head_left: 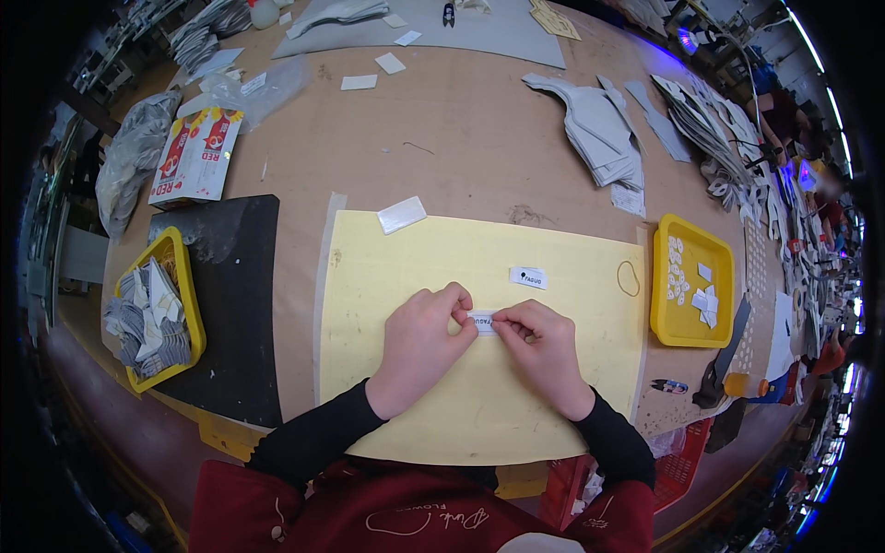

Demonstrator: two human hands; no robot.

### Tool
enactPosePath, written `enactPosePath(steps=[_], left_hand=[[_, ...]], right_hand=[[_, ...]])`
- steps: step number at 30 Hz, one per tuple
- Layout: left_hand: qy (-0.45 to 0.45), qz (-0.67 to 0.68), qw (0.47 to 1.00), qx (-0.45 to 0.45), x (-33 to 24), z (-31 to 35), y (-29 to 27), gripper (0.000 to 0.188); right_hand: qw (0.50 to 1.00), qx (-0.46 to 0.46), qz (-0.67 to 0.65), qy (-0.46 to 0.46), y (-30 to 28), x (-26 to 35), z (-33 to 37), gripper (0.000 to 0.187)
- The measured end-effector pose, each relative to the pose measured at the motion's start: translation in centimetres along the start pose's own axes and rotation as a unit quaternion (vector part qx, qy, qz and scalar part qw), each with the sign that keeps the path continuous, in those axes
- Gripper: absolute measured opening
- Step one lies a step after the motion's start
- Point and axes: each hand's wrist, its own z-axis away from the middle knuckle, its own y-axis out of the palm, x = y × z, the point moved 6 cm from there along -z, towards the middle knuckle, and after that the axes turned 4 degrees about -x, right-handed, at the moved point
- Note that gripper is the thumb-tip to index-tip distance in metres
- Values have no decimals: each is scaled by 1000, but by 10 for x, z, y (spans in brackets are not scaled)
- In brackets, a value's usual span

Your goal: The person attaches small white labels to light-colored fabric pieces at a workbench. They pick up labels and fabric, press the labels onto the fabric, and place the labeled pieces into a yellow tray. Other workers are visible in the background performing similar tasks.

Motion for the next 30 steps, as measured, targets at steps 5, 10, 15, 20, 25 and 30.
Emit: enactPosePath(steps=[5, 10, 15, 20, 25, 30], left_hand=[[22, -15, 1000, -7, -4, 1, 0, 11], [57, -84, 995, -6, -8, 3, 1, 19], [69, -49, 996, 28, -4, 3, -1, 29], [114, -27, 992, 54, -7, 4, -4, 29], [-10, 160, 976, 148, 0, -4, 3, 23], [-123, 353, 910, 177, -4, -2, 5, 17]], right_hand=[[1000, 4, 19, -6, 1, 2, 1, 7], [999, 13, 31, -6, 2, 3, 2, 8], [997, 21, -1, 80, -15, -9, -6, 10], [998, 22, 42, -33, -16, 6, -8, 16], [995, 82, 9, -48, -7, 9, -5, 21], [943, 75, -296, 131, -7, -1, 3, 15]])
